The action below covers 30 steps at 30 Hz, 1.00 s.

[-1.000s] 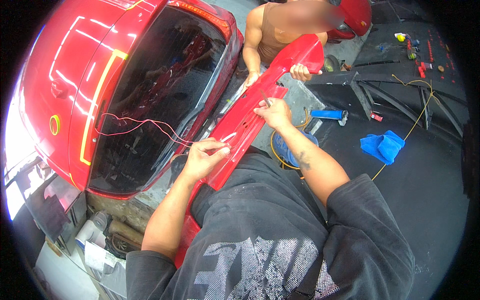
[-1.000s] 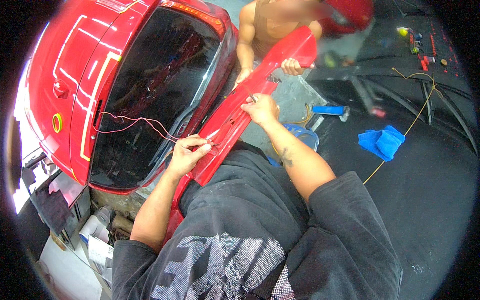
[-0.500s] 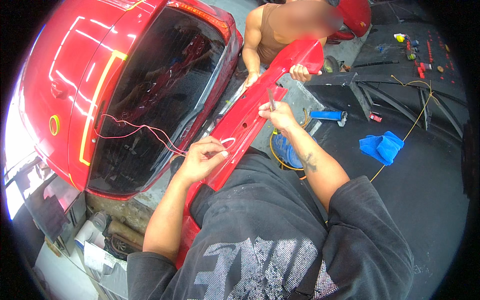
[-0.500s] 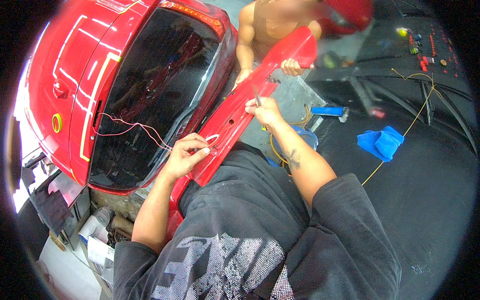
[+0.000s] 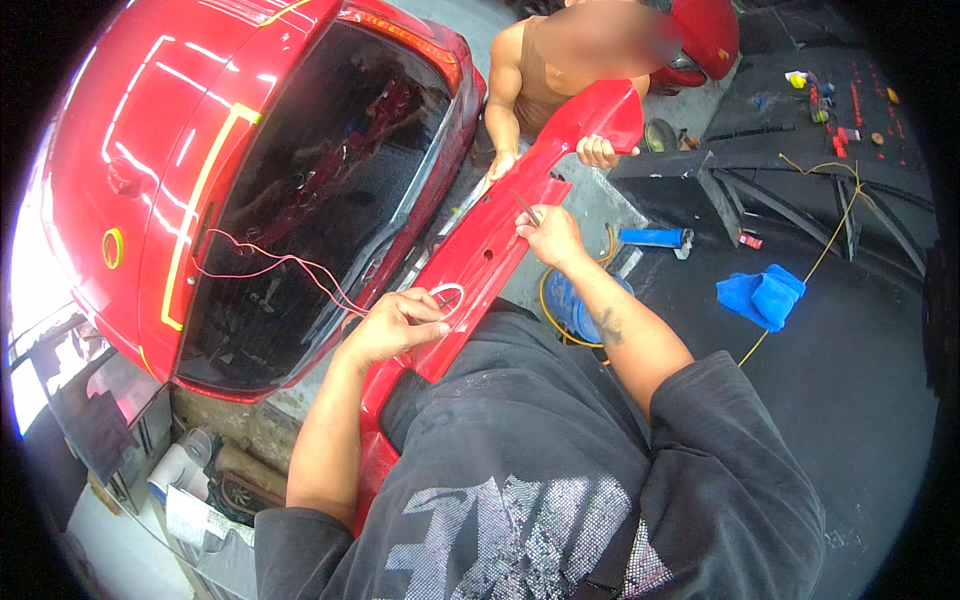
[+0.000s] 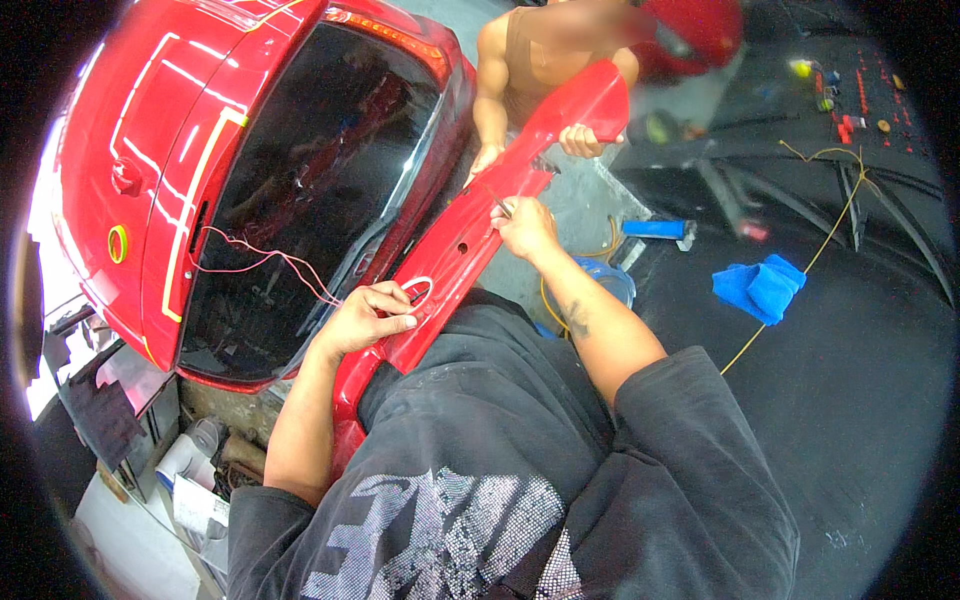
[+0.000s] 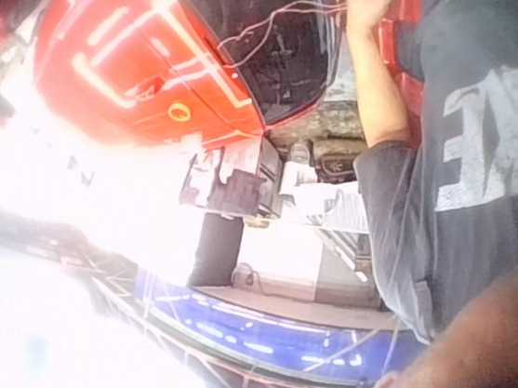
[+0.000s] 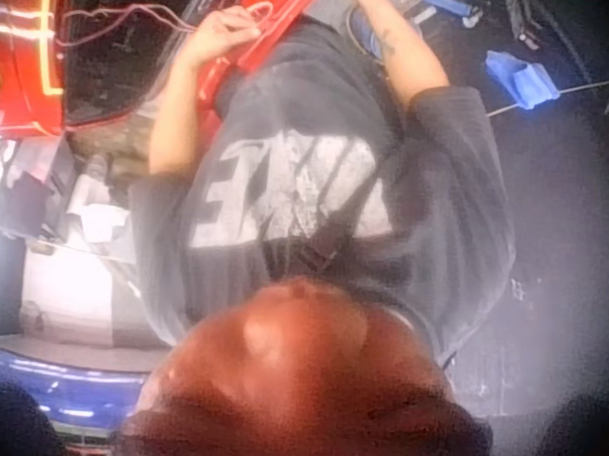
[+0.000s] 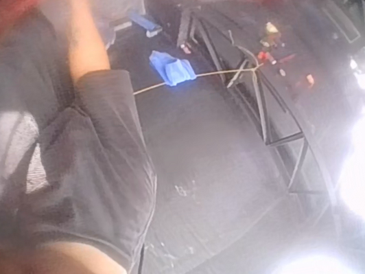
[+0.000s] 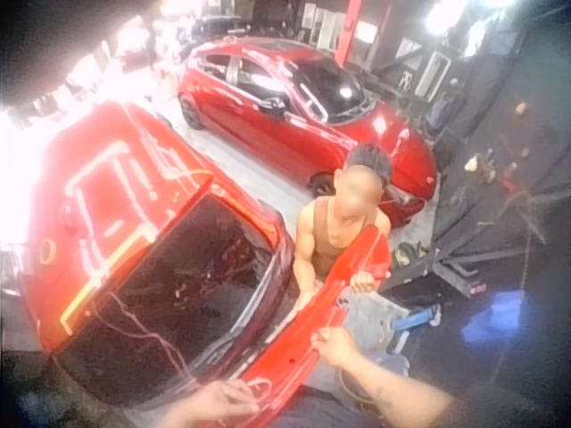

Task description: The person holds a red car spoiler and aligns it against the rear of a red hatchback. He uses yellow tape to mark alignment and threads a red wire through the spoiler, while a coworker assists by holding the part in place.

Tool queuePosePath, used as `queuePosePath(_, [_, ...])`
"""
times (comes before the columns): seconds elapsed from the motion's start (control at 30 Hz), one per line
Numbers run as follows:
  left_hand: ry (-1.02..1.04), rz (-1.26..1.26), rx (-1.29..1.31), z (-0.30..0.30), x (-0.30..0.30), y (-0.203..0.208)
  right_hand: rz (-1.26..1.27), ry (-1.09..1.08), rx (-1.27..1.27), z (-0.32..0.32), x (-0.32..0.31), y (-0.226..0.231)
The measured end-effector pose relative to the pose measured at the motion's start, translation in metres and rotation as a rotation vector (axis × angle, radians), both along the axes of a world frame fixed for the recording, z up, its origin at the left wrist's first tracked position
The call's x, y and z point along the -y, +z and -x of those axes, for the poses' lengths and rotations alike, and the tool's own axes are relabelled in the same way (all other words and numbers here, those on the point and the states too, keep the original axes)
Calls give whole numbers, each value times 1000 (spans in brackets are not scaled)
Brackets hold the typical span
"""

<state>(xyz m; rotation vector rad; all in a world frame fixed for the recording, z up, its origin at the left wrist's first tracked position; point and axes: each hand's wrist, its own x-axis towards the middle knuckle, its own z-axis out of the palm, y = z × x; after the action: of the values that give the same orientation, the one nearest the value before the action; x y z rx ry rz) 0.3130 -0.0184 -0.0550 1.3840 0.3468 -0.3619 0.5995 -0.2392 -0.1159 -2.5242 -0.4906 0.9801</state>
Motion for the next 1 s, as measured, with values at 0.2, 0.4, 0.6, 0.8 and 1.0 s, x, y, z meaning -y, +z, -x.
queuePosePath(0.2, [-19,37,-33,-1,-1,8,-3,37,-9,-10,0,-2])
queuePosePath(0.4, [23,45,-13,1,3,1,58,122,-68,-18,0,1])
queuePosePath(0.6, [62,30,3,4,5,-4,150,334,-45,-17,-4,7])
queuePosePath(0.8, [104,109,-19,3,8,-1,68,366,-51,-18,2,8])
queuePosePath(1.0, [158,185,-16,4,10,-6,58,602,50,-21,-6,31])
